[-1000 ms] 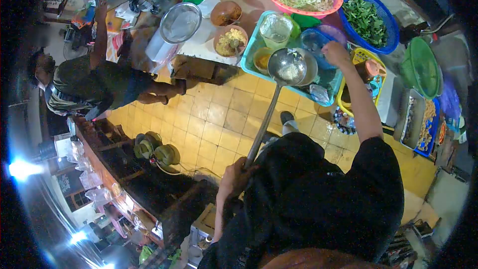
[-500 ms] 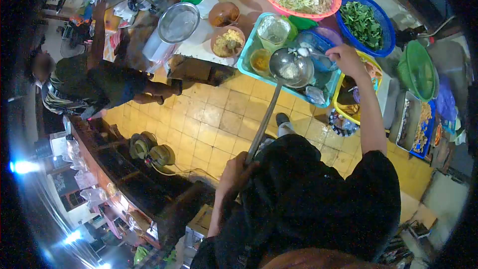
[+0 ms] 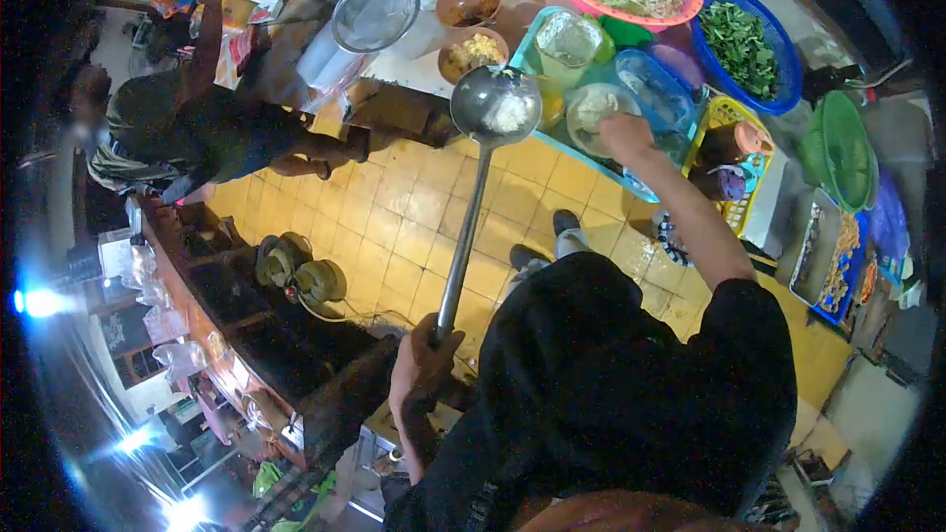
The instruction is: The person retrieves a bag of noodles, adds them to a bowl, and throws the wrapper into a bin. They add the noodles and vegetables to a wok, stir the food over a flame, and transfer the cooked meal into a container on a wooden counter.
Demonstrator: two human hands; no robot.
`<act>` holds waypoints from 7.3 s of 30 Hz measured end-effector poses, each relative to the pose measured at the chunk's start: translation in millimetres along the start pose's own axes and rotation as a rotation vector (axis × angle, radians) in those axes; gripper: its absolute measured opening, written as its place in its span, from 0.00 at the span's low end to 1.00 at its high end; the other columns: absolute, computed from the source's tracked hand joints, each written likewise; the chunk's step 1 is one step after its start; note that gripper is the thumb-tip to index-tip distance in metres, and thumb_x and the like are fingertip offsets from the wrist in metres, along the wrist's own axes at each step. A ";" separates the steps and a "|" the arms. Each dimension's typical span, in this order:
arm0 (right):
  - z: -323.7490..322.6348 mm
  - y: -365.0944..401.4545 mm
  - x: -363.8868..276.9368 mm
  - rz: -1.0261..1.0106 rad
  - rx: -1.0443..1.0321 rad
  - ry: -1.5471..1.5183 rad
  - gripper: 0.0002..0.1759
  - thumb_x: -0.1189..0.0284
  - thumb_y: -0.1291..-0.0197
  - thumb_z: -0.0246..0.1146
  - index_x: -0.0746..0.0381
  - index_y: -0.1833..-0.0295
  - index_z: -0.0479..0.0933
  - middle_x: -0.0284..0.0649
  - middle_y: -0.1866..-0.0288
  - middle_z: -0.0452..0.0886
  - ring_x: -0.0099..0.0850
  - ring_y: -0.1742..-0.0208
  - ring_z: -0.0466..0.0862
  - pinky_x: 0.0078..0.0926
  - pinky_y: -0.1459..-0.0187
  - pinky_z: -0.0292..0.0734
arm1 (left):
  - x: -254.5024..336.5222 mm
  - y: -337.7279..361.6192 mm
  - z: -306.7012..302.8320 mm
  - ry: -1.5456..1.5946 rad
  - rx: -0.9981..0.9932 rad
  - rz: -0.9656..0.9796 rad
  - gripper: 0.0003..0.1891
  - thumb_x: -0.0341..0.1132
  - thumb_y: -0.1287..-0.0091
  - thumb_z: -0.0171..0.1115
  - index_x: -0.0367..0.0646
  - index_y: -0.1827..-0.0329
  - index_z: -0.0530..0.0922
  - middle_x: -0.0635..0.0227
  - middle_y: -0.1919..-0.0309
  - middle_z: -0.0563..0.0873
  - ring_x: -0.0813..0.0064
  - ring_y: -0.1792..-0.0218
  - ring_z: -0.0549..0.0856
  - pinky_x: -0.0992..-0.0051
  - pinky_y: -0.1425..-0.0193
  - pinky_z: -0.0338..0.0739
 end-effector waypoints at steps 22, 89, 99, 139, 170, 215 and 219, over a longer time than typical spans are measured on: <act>-42.0 42.5 26.5 0.050 -0.019 -0.210 0.10 0.72 0.44 0.57 0.54 0.61 0.83 0.46 0.62 0.83 0.46 0.59 0.82 0.45 0.56 0.77 | -11.3 -23.4 12.0 -0.025 -0.057 0.118 0.14 0.41 0.36 0.62 0.38 0.63 0.74 0.64 0.82 0.77 0.76 0.81 0.75 0.71 0.76 0.68; -158.2 77.9 61.0 -0.040 -0.013 0.556 0.27 0.74 0.56 0.65 0.56 0.45 0.72 0.43 0.47 0.74 0.41 0.45 0.76 0.40 0.45 0.72 | 62.9 -61.5 67.8 -0.035 -0.377 0.630 0.18 0.42 0.39 0.64 0.38 0.53 0.77 0.51 0.69 0.83 0.59 0.68 0.82 0.65 0.63 0.74; -148.5 83.8 77.5 0.061 0.036 0.503 0.24 0.75 0.53 0.63 0.60 0.46 0.72 0.42 0.52 0.77 0.40 0.50 0.80 0.39 0.49 0.76 | 74.1 -56.8 67.4 -0.175 -0.386 0.587 0.20 0.43 0.39 0.64 0.37 0.52 0.76 0.49 0.68 0.83 0.54 0.65 0.82 0.64 0.60 0.74; -75.8 139.5 82.7 0.490 0.557 0.215 0.29 0.63 0.51 0.64 0.45 0.39 0.70 0.43 0.48 0.76 0.48 0.44 0.75 0.55 0.42 0.66 | 65.5 -59.9 65.5 -0.149 -0.340 0.599 0.12 0.35 0.38 0.65 0.39 0.57 0.76 0.68 0.77 0.77 0.76 0.76 0.73 0.73 0.71 0.70; -74.1 -147.6 -88.1 -0.170 0.656 -0.555 0.22 0.63 0.45 0.65 0.66 0.49 0.74 0.50 0.55 0.80 0.45 0.58 0.82 0.38 0.53 0.75 | -50.1 -44.9 -40.1 0.569 -0.011 0.202 0.12 0.34 0.37 0.62 0.35 0.57 0.73 0.74 0.84 0.71 0.84 0.84 0.68 0.79 0.82 0.58; -81.8 162.6 82.1 0.494 0.947 -0.488 0.19 0.73 0.43 0.65 0.63 0.45 0.74 0.44 0.49 0.80 0.32 0.56 0.83 0.26 0.58 0.78 | 21.6 -69.0 -41.0 0.553 -0.140 0.253 0.08 0.32 0.40 0.63 0.44 0.66 0.70 0.81 0.84 0.64 0.90 0.87 0.62 0.83 0.85 0.54; 17.7 269.2 225.2 0.988 0.771 -0.341 0.21 0.63 0.41 0.59 0.65 0.47 0.73 0.51 0.53 0.80 0.42 0.55 0.82 0.36 0.54 0.76 | 12.3 -57.5 -39.8 0.594 -0.162 0.247 0.07 0.30 0.41 0.61 0.43 0.65 0.70 0.81 0.84 0.65 0.90 0.87 0.62 0.83 0.86 0.54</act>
Point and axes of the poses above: each hand's wrist, its own y-axis away from the middle knuckle, its own z-axis out of the palm, x = y × z, the point moved 3 cm from there along -y, towards the middle knuckle
